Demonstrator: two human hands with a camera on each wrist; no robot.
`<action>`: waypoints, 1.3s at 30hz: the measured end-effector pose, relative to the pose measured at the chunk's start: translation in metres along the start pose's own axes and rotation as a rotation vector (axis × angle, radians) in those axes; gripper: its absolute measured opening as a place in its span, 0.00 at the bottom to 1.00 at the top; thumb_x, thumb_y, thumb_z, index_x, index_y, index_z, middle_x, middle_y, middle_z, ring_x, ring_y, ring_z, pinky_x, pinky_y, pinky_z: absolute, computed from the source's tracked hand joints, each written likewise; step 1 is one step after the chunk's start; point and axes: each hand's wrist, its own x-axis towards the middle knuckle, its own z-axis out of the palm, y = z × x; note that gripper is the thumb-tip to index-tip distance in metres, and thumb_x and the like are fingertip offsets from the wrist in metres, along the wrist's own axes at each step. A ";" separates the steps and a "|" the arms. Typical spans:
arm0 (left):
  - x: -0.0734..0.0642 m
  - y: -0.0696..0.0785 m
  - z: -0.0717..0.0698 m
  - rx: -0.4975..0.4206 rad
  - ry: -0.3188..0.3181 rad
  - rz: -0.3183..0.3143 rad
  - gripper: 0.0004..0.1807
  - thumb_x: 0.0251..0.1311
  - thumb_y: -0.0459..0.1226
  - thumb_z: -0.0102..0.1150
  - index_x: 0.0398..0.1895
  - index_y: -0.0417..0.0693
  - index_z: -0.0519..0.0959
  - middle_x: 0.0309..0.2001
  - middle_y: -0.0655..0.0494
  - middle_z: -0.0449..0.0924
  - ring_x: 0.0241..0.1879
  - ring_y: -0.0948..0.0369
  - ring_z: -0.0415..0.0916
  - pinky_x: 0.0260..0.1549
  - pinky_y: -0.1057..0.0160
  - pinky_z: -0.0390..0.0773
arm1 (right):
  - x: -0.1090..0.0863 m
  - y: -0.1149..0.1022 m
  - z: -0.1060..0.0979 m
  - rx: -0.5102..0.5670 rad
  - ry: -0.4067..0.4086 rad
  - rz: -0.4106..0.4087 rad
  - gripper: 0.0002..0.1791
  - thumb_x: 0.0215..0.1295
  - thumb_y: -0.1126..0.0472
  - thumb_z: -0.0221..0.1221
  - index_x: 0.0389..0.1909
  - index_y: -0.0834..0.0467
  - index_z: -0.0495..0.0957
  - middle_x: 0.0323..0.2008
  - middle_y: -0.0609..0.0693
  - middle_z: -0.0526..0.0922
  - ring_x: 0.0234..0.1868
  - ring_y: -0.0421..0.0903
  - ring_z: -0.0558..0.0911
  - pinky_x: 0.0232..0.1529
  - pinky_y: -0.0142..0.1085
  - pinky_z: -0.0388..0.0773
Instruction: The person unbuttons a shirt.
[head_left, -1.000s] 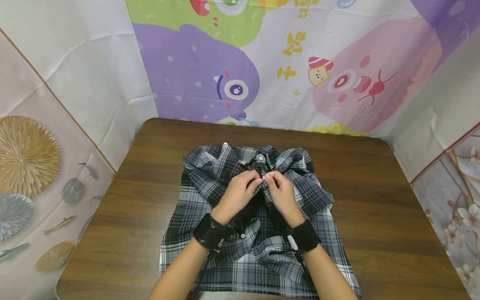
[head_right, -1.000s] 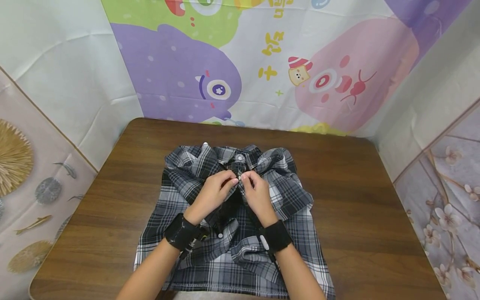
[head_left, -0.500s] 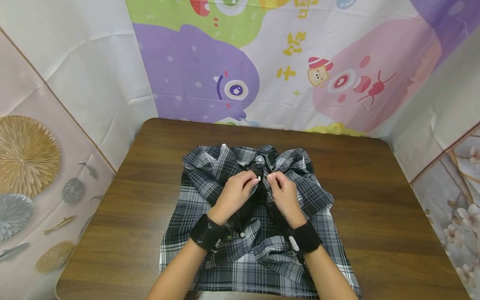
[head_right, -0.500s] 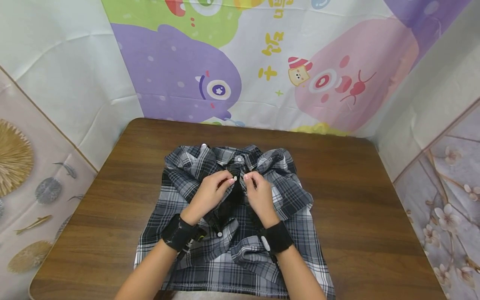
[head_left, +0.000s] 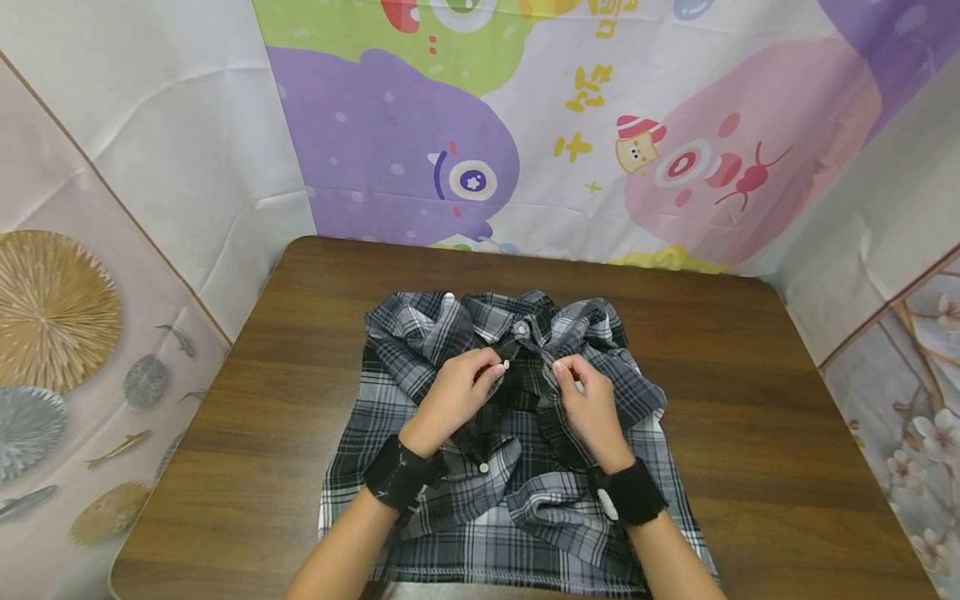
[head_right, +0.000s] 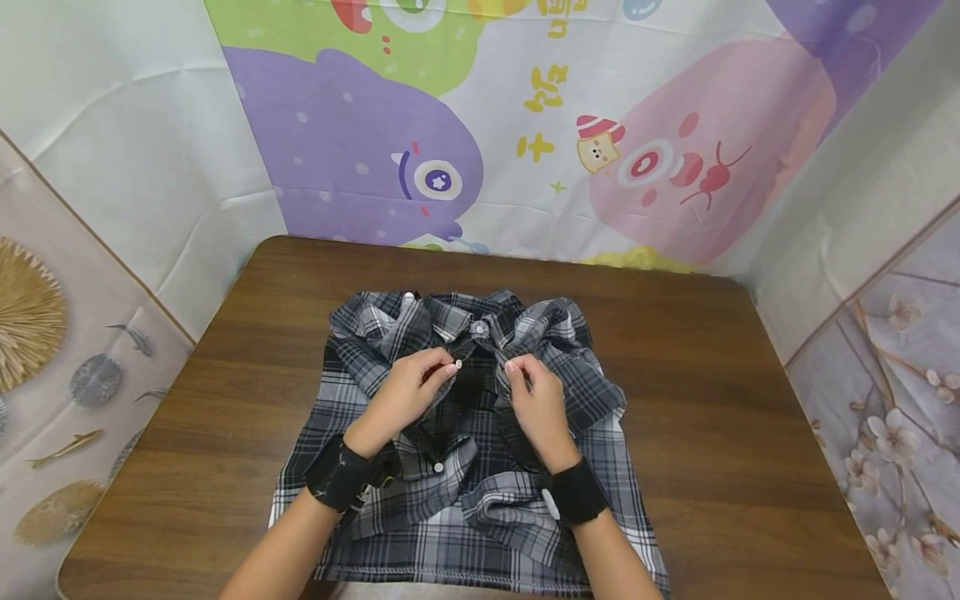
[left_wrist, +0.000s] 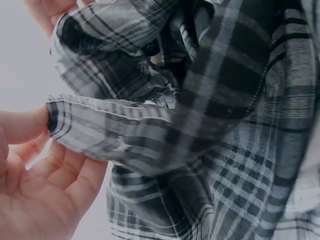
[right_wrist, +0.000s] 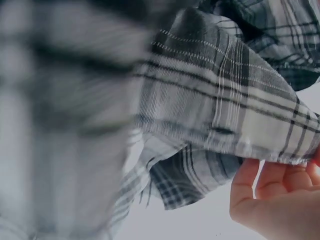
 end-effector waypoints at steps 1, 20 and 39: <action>-0.002 0.000 -0.001 0.005 -0.014 -0.008 0.08 0.65 0.39 0.51 0.28 0.50 0.75 0.21 0.60 0.64 0.20 0.66 0.61 0.24 0.68 0.64 | -0.001 0.002 -0.001 -0.012 -0.006 -0.003 0.08 0.65 0.62 0.54 0.30 0.62 0.77 0.30 0.56 0.83 0.36 0.51 0.80 0.41 0.48 0.74; -0.036 -0.017 0.003 0.006 -0.174 -0.120 0.09 0.64 0.40 0.54 0.24 0.52 0.74 0.18 0.63 0.61 0.18 0.67 0.58 0.19 0.70 0.60 | -0.030 0.044 -0.015 -0.246 -0.184 -0.055 0.05 0.61 0.60 0.60 0.29 0.57 0.82 0.27 0.48 0.82 0.28 0.40 0.77 0.33 0.36 0.74; -0.050 -0.026 0.014 0.005 -0.253 -0.122 0.10 0.64 0.39 0.53 0.25 0.49 0.76 0.19 0.62 0.63 0.18 0.67 0.60 0.19 0.70 0.61 | -0.021 0.029 -0.014 -0.285 -0.247 0.141 0.12 0.57 0.55 0.63 0.28 0.58 0.74 0.28 0.52 0.73 0.32 0.47 0.69 0.36 0.37 0.64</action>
